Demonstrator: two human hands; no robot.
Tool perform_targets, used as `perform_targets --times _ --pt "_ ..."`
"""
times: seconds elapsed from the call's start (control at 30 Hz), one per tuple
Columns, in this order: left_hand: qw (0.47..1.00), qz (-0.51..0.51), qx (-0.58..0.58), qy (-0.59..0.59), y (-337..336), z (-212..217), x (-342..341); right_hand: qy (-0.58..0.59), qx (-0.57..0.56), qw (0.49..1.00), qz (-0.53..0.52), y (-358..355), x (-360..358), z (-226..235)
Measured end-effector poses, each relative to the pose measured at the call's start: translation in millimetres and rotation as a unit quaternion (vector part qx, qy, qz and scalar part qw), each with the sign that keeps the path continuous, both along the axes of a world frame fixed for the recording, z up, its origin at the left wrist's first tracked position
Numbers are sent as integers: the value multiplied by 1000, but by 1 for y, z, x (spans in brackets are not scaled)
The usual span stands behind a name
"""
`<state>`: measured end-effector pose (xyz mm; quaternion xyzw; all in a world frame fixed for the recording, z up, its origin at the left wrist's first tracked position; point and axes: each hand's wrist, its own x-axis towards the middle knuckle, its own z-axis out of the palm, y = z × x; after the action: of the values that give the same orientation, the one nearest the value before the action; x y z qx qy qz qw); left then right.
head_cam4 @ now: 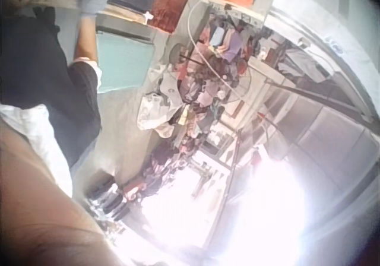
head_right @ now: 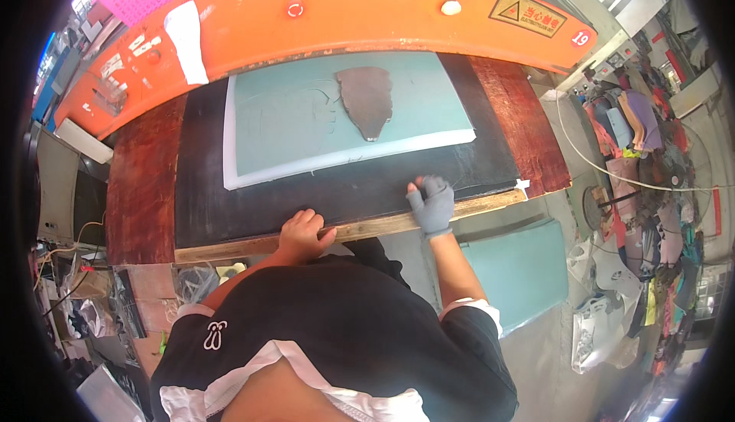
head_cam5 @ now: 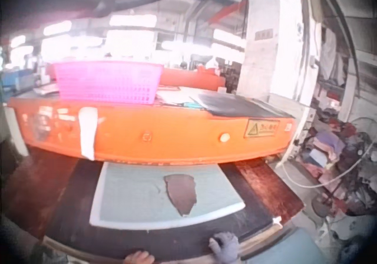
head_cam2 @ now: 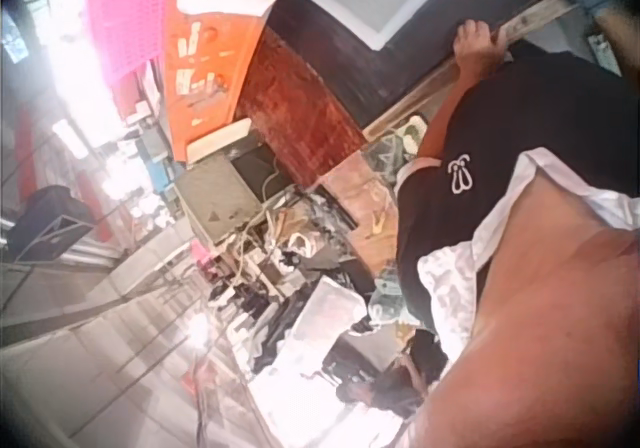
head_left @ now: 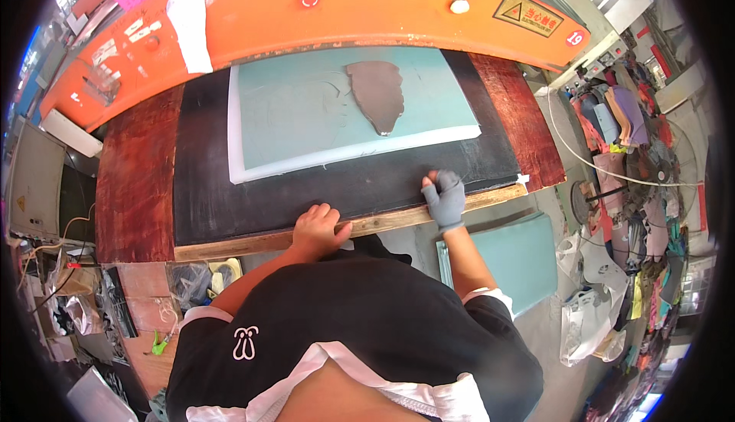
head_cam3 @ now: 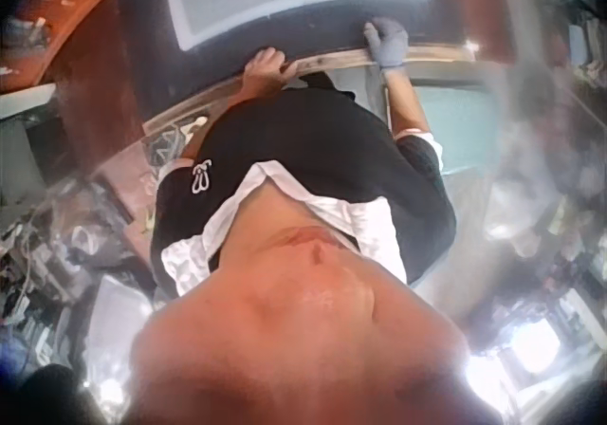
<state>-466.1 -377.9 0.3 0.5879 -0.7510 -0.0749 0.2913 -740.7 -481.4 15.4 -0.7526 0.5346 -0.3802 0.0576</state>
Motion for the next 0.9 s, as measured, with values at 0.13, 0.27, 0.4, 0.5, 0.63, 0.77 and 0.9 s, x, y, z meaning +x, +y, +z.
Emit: perform_targets --times 0.13,0.27,0.4,0.5,0.63,0.77,0.9 --pt "999 -19 16 42 50 -7 -12 14 -57 998 -29 -19 20 14" --pt "991 -46 69 109 69 1 -13 119 74 990 -25 -46 72 26" --pt "995 -47 -34 81 45 19 -12 237 247 936 -83 -39 108 48" --pt "996 -71 -42 -39 14 22 -17 243 282 923 -97 -24 112 59" --pt "971 -99 132 -173 9 13 -23 178 247 950 -72 -15 100 49" --pt "977 -83 81 -181 13 8 -24 23 160 987 4 -27 72 31" --pt "976 -74 99 -180 11 11 -26 -432 343 821 146 -48 9 35"
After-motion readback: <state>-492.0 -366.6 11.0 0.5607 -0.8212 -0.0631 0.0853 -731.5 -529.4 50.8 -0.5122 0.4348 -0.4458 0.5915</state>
